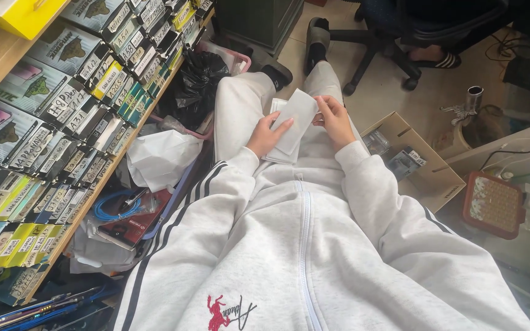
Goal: Packaging mobile phone screen protectors into protective sleeves and retail boxes.
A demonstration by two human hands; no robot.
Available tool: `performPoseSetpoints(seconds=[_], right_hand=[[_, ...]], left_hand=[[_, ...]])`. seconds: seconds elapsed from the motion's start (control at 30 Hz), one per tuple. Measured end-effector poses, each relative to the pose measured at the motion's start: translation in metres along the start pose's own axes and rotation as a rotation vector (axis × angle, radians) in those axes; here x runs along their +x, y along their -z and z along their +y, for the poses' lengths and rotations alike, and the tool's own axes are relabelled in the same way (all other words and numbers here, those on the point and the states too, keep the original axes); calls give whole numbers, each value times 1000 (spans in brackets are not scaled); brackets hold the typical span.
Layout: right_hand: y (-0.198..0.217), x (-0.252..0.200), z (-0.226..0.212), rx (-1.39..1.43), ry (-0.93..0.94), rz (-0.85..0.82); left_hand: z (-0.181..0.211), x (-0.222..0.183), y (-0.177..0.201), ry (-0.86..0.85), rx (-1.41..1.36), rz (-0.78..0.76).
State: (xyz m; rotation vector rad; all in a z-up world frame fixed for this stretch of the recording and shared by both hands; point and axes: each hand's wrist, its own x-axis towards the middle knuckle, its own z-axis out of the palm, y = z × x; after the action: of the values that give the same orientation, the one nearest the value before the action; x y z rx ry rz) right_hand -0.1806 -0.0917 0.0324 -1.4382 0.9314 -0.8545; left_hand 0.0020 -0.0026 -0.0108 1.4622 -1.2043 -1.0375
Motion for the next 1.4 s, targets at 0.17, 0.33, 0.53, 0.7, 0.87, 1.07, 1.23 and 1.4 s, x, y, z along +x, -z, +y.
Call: performPoseSetpoints(seconds=[0.17, 0.33, 0.53, 0.7, 0.87, 1.07, 1.23, 1.4], right_hand=[[3, 16, 17, 97, -186, -33], [-4, 19, 9, -6, -200, -84], [3, 17, 7, 103, -187, 74], [10, 16, -1, 259, -173, 216], [2, 14, -1, 234, -241, 98], [15, 7, -19, 498, -174, 282], [28, 12, -10, 568, -165, 308], [6, 9, -5, 420, -232, 213]], left_hand=[[-7, 4, 4, 92, 53, 7], [28, -4, 6, 54, 58, -12], [36, -12, 3, 44, 60, -49], [25, -7, 0, -11, 44, -60], [22, -4, 2, -2, 27, -32], [22, -6, 2, 50, 8, -37], [3, 7, 4, 82, -49, 21], [1, 5, 1, 51, -80, -2]])
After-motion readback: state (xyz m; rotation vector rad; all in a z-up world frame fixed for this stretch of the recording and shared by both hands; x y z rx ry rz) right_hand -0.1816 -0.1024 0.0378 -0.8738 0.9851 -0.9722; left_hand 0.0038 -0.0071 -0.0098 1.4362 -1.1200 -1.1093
